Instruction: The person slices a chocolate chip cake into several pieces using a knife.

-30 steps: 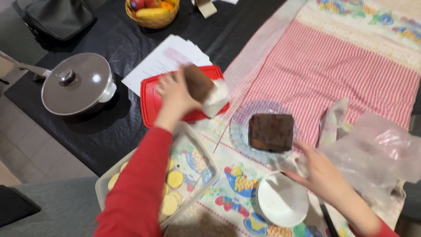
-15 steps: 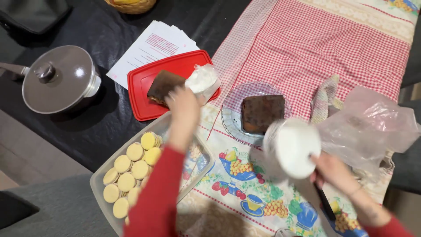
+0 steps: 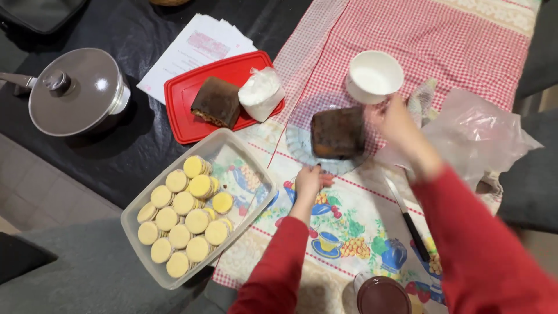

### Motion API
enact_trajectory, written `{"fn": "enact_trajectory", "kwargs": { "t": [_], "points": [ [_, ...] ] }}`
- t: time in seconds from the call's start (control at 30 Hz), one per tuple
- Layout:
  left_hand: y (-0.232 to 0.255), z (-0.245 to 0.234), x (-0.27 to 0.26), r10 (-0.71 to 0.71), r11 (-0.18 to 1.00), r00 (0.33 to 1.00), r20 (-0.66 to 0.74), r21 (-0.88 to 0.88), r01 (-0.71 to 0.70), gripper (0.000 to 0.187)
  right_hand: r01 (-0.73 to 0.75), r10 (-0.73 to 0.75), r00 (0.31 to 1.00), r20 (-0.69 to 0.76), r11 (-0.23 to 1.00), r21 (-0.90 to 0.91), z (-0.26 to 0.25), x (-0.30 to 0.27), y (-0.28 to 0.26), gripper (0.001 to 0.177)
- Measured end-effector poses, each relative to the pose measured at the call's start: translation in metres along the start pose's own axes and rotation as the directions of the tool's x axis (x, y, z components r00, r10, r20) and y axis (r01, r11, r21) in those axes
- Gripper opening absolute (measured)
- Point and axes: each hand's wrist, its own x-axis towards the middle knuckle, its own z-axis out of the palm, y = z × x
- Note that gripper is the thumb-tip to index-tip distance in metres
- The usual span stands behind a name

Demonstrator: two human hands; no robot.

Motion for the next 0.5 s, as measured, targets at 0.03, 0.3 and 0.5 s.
{"fn": "enact_trajectory", "kwargs": {
  "t": [0.03,0.3,0.5],
  "points": [
    [-0.009,-0.004,-0.003,0.006,1.0,1.0,0.007,0.002,-0.006,0.033,0.001,-0.001,1.0,-0.008,1.0,-0.003,-0.003,-0.049,-0.003,0.071],
    [-0.066,-0.026,-0.112,-0.179,0.966,0.984,-0.002,-0.192,0.176,0.026,-0.717,0.737,0.671,0.08,0.673,-0.183,0.077,-0.415,0.09,0.069],
    [-0.135,-0.06,-0.198,-0.357,0.923,0.933,-0.042,-0.166,0.346,0.019,-0.173,0.205,0.974,0.092,0.946,-0.273,-0.027,-0.388,0.048,0.112]
  ]
}}
